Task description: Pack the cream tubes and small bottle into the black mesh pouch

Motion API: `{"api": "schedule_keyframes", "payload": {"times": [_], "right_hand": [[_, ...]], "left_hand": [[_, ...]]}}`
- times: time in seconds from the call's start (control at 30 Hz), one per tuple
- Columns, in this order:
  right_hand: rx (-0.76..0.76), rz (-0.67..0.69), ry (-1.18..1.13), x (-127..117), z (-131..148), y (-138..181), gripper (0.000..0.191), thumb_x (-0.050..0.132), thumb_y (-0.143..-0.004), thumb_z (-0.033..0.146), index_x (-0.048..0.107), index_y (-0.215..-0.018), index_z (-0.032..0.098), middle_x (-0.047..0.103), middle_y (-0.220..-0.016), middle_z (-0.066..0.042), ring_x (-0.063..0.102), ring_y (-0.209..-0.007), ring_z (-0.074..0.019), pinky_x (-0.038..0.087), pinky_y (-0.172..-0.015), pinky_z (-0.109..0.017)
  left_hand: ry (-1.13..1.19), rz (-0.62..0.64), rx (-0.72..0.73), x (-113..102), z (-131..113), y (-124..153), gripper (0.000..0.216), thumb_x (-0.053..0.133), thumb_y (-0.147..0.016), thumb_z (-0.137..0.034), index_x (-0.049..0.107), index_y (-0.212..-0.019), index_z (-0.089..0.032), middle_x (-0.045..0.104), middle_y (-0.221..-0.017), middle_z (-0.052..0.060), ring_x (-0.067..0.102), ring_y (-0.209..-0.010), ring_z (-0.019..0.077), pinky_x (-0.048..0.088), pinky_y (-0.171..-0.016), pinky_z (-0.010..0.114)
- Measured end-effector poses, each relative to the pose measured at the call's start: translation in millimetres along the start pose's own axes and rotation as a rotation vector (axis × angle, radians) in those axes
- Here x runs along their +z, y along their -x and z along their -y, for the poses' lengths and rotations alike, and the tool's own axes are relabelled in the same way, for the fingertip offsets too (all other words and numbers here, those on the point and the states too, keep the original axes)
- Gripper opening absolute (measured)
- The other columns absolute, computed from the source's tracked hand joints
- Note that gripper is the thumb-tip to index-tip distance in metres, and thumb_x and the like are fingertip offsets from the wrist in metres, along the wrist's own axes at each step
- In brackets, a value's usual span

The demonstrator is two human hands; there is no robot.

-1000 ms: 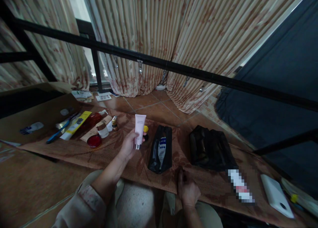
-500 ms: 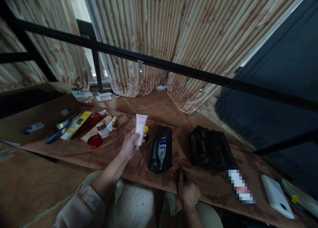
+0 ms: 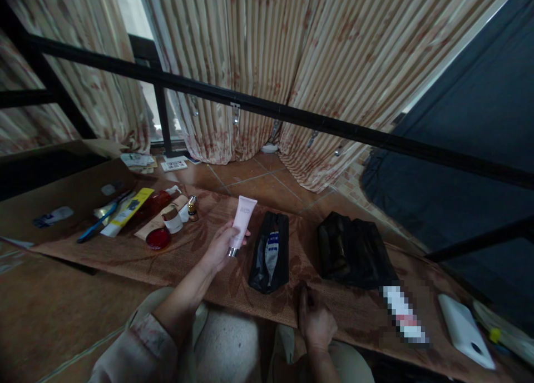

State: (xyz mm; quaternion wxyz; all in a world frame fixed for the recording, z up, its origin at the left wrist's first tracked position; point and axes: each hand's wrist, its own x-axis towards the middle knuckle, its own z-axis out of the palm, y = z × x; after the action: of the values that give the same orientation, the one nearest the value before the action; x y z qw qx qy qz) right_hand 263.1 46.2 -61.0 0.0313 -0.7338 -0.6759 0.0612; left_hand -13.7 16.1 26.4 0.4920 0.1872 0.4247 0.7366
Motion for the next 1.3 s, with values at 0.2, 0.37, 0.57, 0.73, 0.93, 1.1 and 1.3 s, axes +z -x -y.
{"api": "schedule_keyframes", "payload": {"times": [0.2, 0.37, 0.57, 0.73, 0.93, 1.1, 1.3], "right_hand": [[-0.010, -0.001, -0.002, -0.1, -0.5, 0.4, 0.054, 0.030, -0.087, 0.059, 0.067, -0.103, 0.023, 0.070, -0.083, -0.012, 0.065, -0.075, -0.0259, 0.041, -0.061, -0.030], [-0.015, -0.002, -0.002, 0.5, -1.0, 0.0, 0.054, 0.030, -0.088, 0.058, 0.068, -0.101, 0.022, 0.070, -0.084, -0.012, 0.065, -0.075, -0.0256, 0.041, -0.060, -0.030], [-0.006, -0.015, -0.004, 0.8, -0.4, 0.2, 0.052, 0.031, -0.087, 0.059, 0.067, -0.101, 0.025, 0.070, -0.081, -0.010, 0.065, -0.075, -0.0263, 0.039, -0.059, -0.030], [-0.021, 0.003, -0.004, 0.6, -1.0, 0.4, 0.055, 0.029, -0.087, 0.060, 0.068, -0.100, 0.024, 0.070, -0.080, -0.011, 0.065, -0.071, -0.0248, 0.040, -0.059, -0.029], [-0.020, -0.009, 0.015, 0.0, -1.1, 1.0, 0.054, 0.029, -0.088, 0.059, 0.069, -0.097, 0.023, 0.070, -0.079, -0.012, 0.065, -0.074, -0.0270, 0.040, -0.061, -0.031], [-0.014, -0.010, -0.004, 0.9, -0.9, 0.1, 0.054, 0.030, -0.087, 0.059, 0.068, -0.099, 0.023, 0.070, -0.081, -0.012, 0.065, -0.074, -0.0265, 0.040, -0.059, -0.030], [-0.005, -0.003, -0.023, -1.6, 0.6, 1.2, 0.054, 0.029, -0.087, 0.060, 0.067, -0.100, 0.024, 0.070, -0.082, -0.011, 0.065, -0.074, -0.0247, 0.040, -0.060, -0.029]], "left_hand": [[0.006, 0.005, -0.035, -0.3, 1.9, -0.5, 0.026, 0.062, -0.063, -0.026, 0.062, -0.086, -0.013, 0.068, -0.071, 0.005, 0.055, -0.049, 0.0101, 0.040, -0.049, 0.021], [-0.009, 0.019, -0.044, 0.6, 2.4, -0.5, 0.028, 0.063, -0.064, -0.029, 0.062, -0.087, -0.013, 0.068, -0.072, 0.005, 0.053, -0.048, 0.0088, 0.038, -0.046, 0.020], [-0.028, 0.035, -0.043, 1.8, 2.2, 0.1, 0.028, 0.062, -0.068, -0.032, 0.062, -0.088, -0.013, 0.067, -0.073, 0.005, 0.053, -0.048, 0.0088, 0.038, -0.047, 0.021], [-0.004, 0.044, -0.040, 1.5, 1.5, 0.5, 0.026, 0.060, -0.066, -0.031, 0.062, -0.085, -0.012, 0.067, -0.073, 0.006, 0.054, -0.047, 0.0098, 0.040, -0.049, 0.022], [-0.032, 0.066, -0.030, 1.4, 2.2, 1.5, 0.023, 0.057, -0.065, -0.027, 0.061, -0.083, -0.013, 0.067, -0.070, 0.005, 0.055, -0.048, 0.0110, 0.040, -0.048, 0.023], [-0.044, 0.051, -0.013, 0.5, 4.3, 2.0, 0.022, 0.056, -0.065, -0.026, 0.059, -0.083, -0.014, 0.066, -0.066, 0.003, 0.057, -0.048, 0.0121, 0.041, -0.048, 0.023], [-0.064, 0.055, 0.001, -0.1, 3.2, 3.1, 0.021, 0.060, -0.063, -0.027, 0.059, -0.080, -0.014, 0.065, -0.064, 0.003, 0.057, -0.048, 0.0122, 0.042, -0.049, 0.023]]}}
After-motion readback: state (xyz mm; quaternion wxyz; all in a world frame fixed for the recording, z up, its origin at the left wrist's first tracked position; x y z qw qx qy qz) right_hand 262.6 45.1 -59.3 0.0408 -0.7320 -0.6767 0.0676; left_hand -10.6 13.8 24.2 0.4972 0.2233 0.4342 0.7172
